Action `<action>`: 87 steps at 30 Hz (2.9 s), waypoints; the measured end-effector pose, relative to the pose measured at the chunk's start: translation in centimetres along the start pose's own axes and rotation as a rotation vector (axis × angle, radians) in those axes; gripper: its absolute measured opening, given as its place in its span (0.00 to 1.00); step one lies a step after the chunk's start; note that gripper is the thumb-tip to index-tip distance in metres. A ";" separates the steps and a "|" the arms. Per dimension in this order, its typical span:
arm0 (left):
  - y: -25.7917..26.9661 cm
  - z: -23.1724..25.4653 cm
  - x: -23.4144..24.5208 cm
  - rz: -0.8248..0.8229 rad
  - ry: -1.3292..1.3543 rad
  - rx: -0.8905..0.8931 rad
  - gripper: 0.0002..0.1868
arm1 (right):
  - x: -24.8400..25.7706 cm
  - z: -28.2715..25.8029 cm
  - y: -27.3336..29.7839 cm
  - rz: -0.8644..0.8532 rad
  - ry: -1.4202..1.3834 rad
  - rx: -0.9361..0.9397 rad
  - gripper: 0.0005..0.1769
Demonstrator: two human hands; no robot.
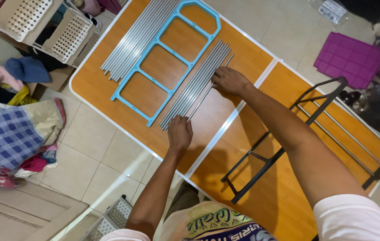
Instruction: The person assembles a metal rack by inserting silver rods into black plastic frames on a wooden table. They repeatedly pick rods, align them with frame slots, and press them into place, completing one side of the rack.
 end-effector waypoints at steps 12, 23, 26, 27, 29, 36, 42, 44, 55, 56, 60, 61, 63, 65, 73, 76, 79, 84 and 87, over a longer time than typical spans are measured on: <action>-0.7 -0.7 -0.7 0.109 -0.004 -0.029 0.06 | 0.1 0.1 -0.2 0.158 0.172 -0.036 0.19; -0.4 -0.1 -0.2 0.110 0.033 -0.037 0.02 | 0.4 -0.5 -0.1 0.202 0.227 -0.178 0.21; -0.5 0.1 -0.3 0.128 0.036 -0.070 0.01 | 1.0 -0.7 0.6 0.217 0.226 -0.186 0.20; -0.5 0.1 -0.4 0.133 0.035 -0.081 0.01 | 1.3 -0.8 0.9 0.222 0.234 -0.191 0.20; -0.6 0.1 -0.5 0.133 0.020 -0.090 0.01 | 1.8 -0.9 1.4 0.184 0.222 -0.200 0.20; -0.5 0.9 0.1 0.112 0.024 -0.106 0.03 | 3.8 -1.5 4.0 0.056 0.009 -0.236 0.20; 1.0 4.1 3.1 0.095 0.165 -0.256 0.13 | 8.0 -4.0 8.4 0.123 -0.332 -0.307 0.27; 1.7 5.3 3.8 0.035 0.286 -0.229 0.16 | 9.7 -5.6 10.8 0.203 -0.383 -0.328 0.29; 5.4 11.9 5.0 -0.190 0.518 -0.284 0.25 | 14.7 -12.8 27.6 0.530 -0.833 -0.694 0.25; 5.8 12.7 5.0 -0.196 0.525 -0.295 0.25 | 14.5 -13.6 28.9 0.580 -0.779 -0.670 0.24; 7.0 16.0 4.9 -0.247 0.595 -0.352 0.26 | 12.7 -16.1 34.3 0.737 -0.722 -0.644 0.21; 7.4 16.7 5.0 -0.276 0.629 -0.354 0.27 | 12.0 -16.8 35.5 0.762 -0.757 -0.679 0.21; 8.2 18.3 4.7 -0.341 0.698 -0.361 0.29 | 10.2 -18.5 38.2 0.813 -0.823 -0.753 0.21; 9.0 20.0 4.3 -0.395 0.719 -0.381 0.29 | 8.6 -19.9 40.7 0.899 -0.906 -0.818 0.22; 12.5 26.1 -0.3 -0.603 0.747 -0.447 0.30 | 2.5 -25.5 50.6 1.257 -1.189 -0.994 0.28; 14.3 28.3 -2.7 -0.684 0.701 -0.481 0.30 | 0.7 -27.8 54.3 1.342 -1.233 -1.089 0.29; 16.1 30.7 -5.2 -0.751 0.635 -0.519 0.29 | -0.5 -29.8 58.0 1.470 -1.198 -1.103 0.28; 18.0 34.2 -9.4 -0.838 0.569 -0.539 0.28 | -1.9 -31.8 62.7 1.627 -1.113 -1.215 0.26; 18.7 36.2 -11.4 -0.871 0.567 -0.604 0.26 | -2.5 -32.1 64.1 1.674 -1.086 -1.218 0.25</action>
Point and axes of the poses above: each hand's wrist, its own y-axis away from the middle knuckle, its own x-axis out of the back of the hand, z = x × y, the point moved 2 cm from there along -y, towards the middle knuckle, and after that the axes turned 12 degrees about -z, right-handed, at the moved point
